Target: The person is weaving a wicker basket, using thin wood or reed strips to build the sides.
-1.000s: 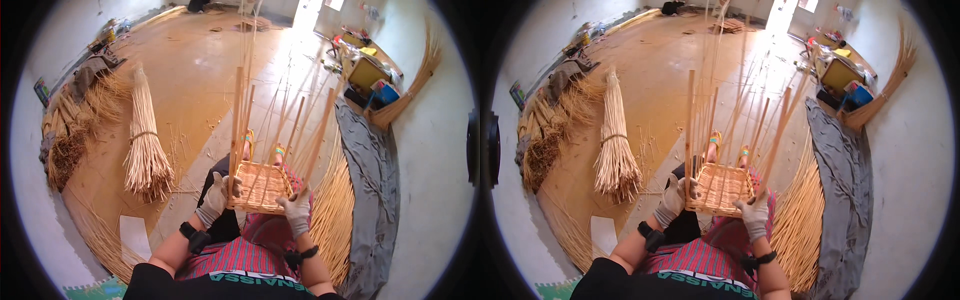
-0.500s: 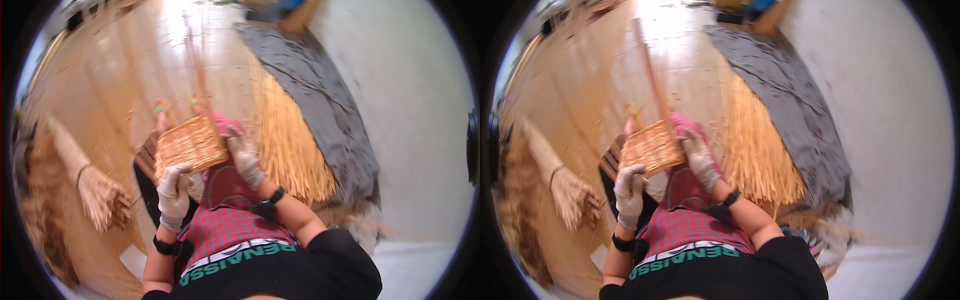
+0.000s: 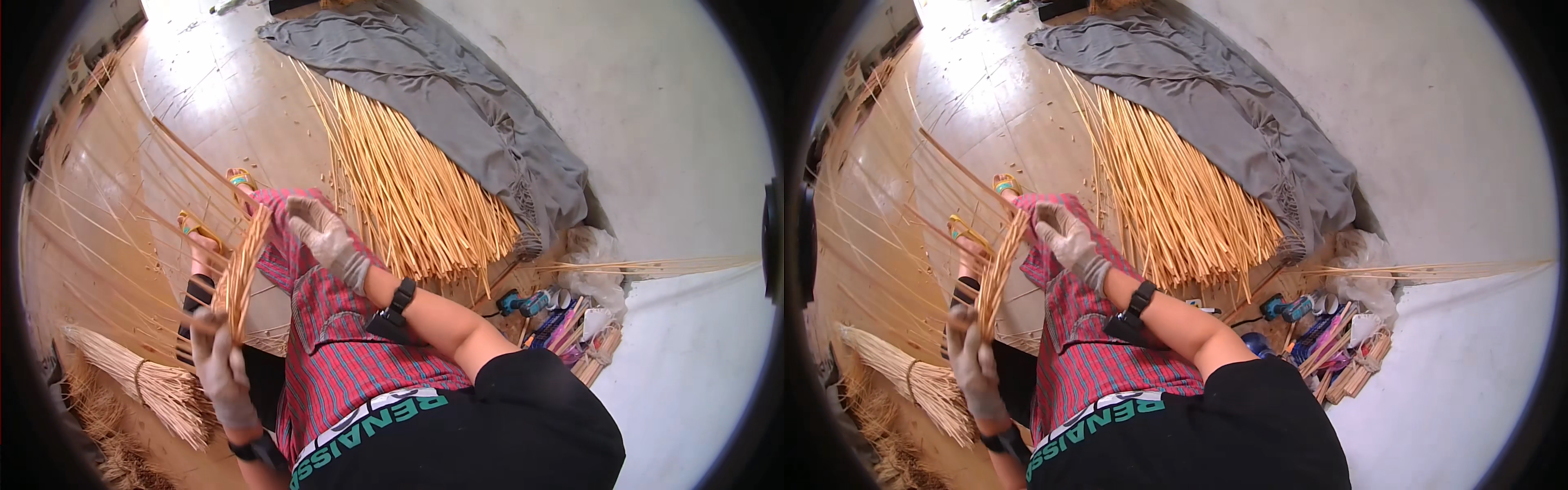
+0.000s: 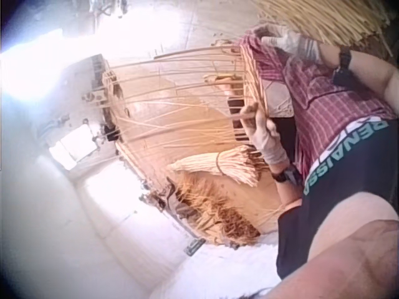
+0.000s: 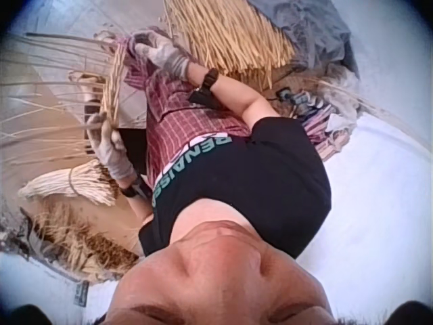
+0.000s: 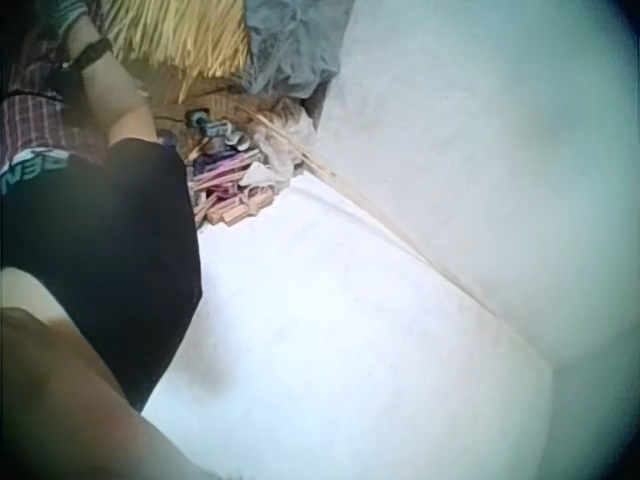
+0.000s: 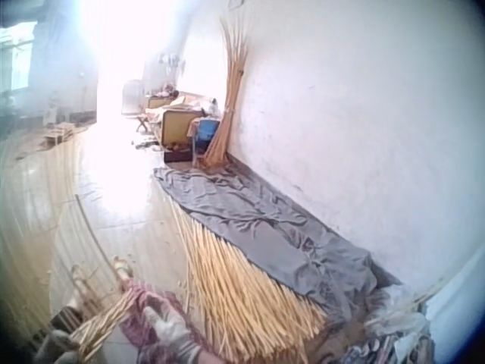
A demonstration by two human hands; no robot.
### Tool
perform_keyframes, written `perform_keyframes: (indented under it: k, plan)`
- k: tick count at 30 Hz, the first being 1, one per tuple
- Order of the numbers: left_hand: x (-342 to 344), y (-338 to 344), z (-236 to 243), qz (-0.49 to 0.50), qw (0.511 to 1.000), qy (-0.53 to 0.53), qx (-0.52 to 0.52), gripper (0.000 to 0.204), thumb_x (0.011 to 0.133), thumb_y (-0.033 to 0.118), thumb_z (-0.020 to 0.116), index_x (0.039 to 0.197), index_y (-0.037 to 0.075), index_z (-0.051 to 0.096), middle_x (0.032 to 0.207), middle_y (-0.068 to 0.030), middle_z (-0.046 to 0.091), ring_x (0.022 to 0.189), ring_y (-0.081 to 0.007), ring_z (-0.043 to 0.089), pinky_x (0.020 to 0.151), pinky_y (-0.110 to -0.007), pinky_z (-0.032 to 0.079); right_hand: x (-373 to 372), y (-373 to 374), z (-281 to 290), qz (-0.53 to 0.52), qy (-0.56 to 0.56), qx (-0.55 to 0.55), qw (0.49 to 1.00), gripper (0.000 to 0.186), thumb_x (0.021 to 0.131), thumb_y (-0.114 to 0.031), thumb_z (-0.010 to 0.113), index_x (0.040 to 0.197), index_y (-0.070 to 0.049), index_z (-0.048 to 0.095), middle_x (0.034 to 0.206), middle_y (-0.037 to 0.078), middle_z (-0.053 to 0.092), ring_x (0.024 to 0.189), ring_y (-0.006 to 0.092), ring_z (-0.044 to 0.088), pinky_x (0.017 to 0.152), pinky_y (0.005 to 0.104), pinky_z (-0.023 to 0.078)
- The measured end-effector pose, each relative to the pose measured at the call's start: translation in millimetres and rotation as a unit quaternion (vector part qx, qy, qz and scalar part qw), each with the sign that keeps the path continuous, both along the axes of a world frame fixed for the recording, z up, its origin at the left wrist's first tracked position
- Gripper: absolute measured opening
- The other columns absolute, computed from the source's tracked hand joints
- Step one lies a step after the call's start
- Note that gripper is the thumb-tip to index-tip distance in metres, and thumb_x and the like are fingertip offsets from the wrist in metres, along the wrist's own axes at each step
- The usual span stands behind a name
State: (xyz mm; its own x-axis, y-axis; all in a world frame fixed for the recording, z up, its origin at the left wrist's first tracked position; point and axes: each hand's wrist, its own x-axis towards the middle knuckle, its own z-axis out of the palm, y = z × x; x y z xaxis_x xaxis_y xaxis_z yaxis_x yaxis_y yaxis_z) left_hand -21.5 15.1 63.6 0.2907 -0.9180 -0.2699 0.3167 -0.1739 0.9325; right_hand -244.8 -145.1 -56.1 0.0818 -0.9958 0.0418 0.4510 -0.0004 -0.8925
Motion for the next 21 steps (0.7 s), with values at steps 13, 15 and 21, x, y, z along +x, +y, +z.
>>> perform_keyframes:
  k: [13,15,21]
  plan:
    - [55,119,-15,-0.034,0.999,0.001,0.007,0.026,0.081,0.000,0.076,0.102,0.004,0.061,0.085,-0.0109,0.068,0.056,-0.0105,0.056,0.047,-0.022,0.043,-50,-19,11,0.060,0.194,-0.006,0.979,0.033,0.106,-0.037,0.060,0.114,-0.007,0.071,0.081,0.000,0.062,0.072,0.0106,0.060,0.066,0.0280,0.050]
    - [71,93,-28,-0.032,0.997,-0.059,0.037,0.021,0.092,0.003,0.069,0.111,0.003,0.061,0.094,-0.0116,0.070,0.059,-0.0083,0.057,0.051,-0.021,0.045,-54,-14,4,0.040,0.096,0.046,0.993,0.040,0.106,-0.044,0.059,0.109,-0.006,0.072,0.072,-0.003,0.055,0.058,0.0068,0.050,0.053,0.0236,0.041]
    - [84,40,-106,0.120,0.979,-0.142,0.085,0.033,0.106,0.014,0.059,0.137,0.008,0.053,0.125,-0.0081,0.068,0.063,-0.0081,0.060,0.051,-0.023,0.053,-17,-29,-12,0.098,0.034,0.076,0.992,0.047,0.109,-0.048,0.051,0.111,-0.005,0.071,0.067,-0.005,0.051,0.054,0.0045,0.045,0.050,0.0215,0.037]
